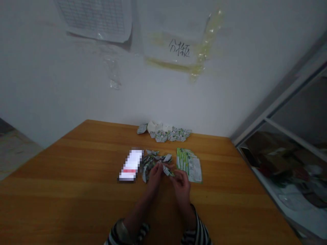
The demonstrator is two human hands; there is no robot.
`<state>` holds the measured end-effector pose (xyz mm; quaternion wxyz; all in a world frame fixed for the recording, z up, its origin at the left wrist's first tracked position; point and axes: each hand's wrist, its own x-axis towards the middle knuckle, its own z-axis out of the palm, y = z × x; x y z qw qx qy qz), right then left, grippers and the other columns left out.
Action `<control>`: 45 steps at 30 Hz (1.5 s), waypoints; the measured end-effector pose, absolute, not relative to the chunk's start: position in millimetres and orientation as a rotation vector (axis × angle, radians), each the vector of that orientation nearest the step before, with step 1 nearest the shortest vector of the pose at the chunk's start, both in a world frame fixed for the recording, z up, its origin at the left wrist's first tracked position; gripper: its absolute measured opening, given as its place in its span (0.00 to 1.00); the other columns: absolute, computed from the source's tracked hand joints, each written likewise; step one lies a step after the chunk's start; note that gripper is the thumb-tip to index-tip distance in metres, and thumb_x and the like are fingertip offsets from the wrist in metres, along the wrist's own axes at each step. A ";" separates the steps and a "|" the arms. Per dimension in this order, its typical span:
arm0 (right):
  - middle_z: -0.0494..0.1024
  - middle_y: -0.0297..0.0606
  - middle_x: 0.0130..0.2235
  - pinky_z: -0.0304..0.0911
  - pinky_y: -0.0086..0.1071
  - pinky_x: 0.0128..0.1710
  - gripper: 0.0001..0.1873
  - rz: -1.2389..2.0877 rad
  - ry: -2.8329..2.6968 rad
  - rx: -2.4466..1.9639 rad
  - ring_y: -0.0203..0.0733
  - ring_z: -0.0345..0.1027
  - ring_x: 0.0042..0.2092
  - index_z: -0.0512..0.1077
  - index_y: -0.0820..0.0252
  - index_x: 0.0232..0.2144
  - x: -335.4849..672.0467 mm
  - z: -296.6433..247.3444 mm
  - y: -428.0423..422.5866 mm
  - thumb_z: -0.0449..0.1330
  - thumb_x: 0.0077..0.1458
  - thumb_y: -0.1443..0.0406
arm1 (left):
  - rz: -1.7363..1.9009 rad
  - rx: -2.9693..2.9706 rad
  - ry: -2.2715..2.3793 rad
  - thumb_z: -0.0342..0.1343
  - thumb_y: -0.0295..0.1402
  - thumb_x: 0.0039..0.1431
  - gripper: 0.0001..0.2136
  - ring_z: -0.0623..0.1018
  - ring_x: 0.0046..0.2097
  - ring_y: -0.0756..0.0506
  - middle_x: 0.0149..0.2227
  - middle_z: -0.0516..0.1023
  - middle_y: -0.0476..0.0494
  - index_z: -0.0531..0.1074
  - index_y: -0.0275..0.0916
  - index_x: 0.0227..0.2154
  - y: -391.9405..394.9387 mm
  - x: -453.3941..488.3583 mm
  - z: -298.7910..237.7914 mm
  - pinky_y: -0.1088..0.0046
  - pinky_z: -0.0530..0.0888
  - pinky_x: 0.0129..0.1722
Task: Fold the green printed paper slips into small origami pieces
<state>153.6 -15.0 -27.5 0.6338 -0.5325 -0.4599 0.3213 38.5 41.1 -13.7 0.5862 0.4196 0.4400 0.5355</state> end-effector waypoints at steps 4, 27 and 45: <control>0.80 0.41 0.38 0.69 0.32 0.36 0.07 0.694 -1.206 -1.304 0.43 0.73 0.39 0.77 0.58 0.33 161.7 -24.0 -16.2 0.65 0.51 0.63 | 1.215 1.014 1.042 0.56 0.57 0.53 0.25 0.79 0.34 0.43 0.31 0.81 0.41 0.76 0.36 0.30 34.5 43.3 -11.8 0.68 0.74 0.39; 0.56 0.21 0.19 0.37 0.20 0.13 0.13 1.707 -0.408 -0.998 0.26 0.36 0.18 0.75 0.57 0.34 203.3 -12.5 -21.2 0.69 0.43 0.63 | 0.975 1.931 1.038 0.57 0.29 0.60 0.12 0.74 0.57 0.39 0.61 0.69 0.39 0.79 0.45 0.45 23.4 30.5 -18.1 0.59 0.72 0.55; 0.82 0.38 0.33 0.68 0.33 0.37 0.06 0.778 -1.317 -1.399 0.42 0.74 0.36 0.79 0.57 0.32 192.1 -3.2 -25.8 0.63 0.55 0.62 | 1.042 1.980 1.125 0.54 0.31 0.62 0.08 0.79 0.36 0.44 0.34 0.80 0.42 0.79 0.39 0.35 17.7 30.8 -5.5 0.70 0.74 0.37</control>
